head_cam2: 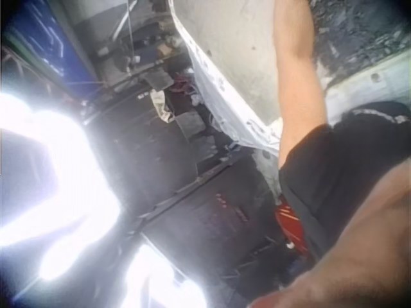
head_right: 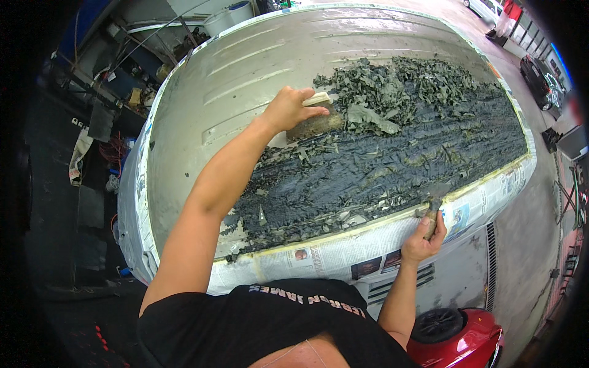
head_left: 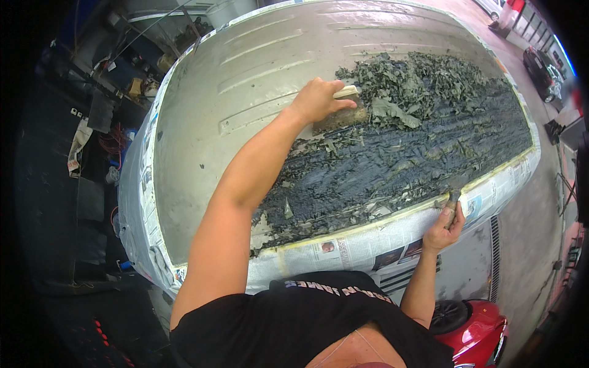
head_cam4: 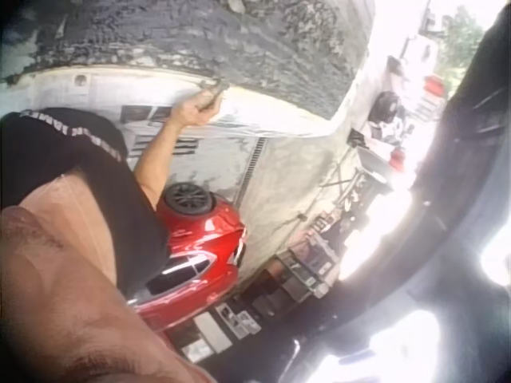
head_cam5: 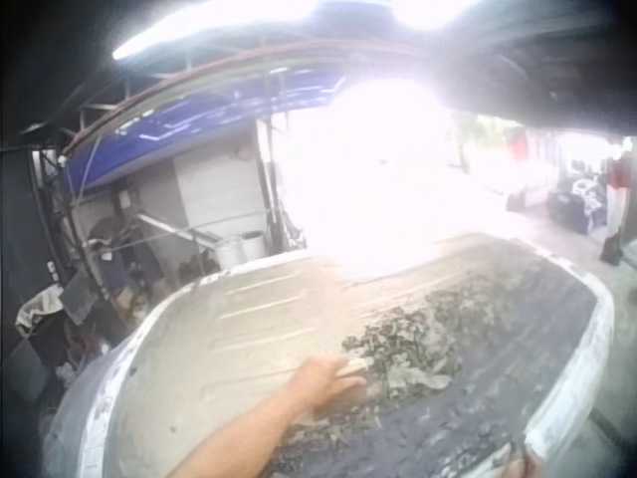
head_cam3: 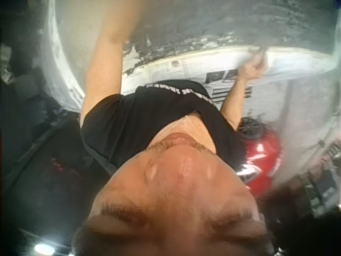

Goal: The person scrapes a thick, dark gray body filler from the hood of a car using a large putty knife in the left hand and a smaller scraper in the right hand. The hood is covered with newspaper to protect the paint. The person repeatedly scrapes the material off the surface and transfers it between the two tools.

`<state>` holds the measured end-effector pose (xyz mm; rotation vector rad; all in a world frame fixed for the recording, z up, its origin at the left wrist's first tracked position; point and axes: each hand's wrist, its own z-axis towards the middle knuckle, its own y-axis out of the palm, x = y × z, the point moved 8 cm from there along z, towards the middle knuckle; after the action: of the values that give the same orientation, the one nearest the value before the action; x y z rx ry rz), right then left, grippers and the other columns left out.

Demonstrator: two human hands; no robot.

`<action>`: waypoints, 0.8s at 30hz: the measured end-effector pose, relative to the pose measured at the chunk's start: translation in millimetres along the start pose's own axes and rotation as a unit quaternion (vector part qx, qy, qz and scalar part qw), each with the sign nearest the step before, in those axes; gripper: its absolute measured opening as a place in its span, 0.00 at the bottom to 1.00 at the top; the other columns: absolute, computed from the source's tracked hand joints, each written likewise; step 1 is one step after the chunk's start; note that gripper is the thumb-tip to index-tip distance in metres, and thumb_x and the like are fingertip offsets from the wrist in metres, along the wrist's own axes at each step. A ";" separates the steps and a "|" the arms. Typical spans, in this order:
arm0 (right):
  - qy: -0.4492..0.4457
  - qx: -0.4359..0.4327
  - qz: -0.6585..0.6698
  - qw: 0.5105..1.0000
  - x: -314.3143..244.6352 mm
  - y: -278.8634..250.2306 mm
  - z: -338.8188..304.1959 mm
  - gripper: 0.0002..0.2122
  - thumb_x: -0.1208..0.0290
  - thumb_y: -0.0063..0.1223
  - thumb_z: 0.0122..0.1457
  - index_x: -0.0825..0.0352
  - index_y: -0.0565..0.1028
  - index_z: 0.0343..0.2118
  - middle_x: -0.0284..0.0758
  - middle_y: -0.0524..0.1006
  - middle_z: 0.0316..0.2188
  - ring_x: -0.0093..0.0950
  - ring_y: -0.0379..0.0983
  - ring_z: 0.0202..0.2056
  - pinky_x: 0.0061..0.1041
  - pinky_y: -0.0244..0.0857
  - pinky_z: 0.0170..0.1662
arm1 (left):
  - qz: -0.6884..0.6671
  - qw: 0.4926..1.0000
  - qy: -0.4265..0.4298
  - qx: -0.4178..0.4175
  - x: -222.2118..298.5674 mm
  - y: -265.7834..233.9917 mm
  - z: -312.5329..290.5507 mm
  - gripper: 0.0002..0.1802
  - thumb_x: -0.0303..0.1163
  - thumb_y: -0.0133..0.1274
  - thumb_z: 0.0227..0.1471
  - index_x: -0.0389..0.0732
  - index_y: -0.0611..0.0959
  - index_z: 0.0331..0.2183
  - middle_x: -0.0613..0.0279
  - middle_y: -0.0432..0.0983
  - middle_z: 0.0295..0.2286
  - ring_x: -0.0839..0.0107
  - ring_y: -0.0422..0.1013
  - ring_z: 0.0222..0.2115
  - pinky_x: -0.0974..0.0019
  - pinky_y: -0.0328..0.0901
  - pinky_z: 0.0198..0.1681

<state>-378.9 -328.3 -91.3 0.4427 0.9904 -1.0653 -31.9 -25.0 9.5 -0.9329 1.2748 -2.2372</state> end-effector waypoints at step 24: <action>-0.002 0.000 -0.022 1.000 0.9 -1.2 1.6 0.19 0.71 0.57 0.63 0.76 0.73 0.54 0.45 0.78 0.46 0.32 0.76 0.44 0.29 0.69 0.51 | -0.038 0.999 -0.011 -0.006 2.6 -0.4 -18.8 0.30 0.57 0.68 0.47 0.35 0.81 0.26 0.43 0.78 0.21 0.48 0.75 0.22 0.55 0.70 0.29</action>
<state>-379.1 -330.5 -91.1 0.4210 1.0001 -1.1055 -47.2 -15.2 3.9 -1.0243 1.2629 -2.2736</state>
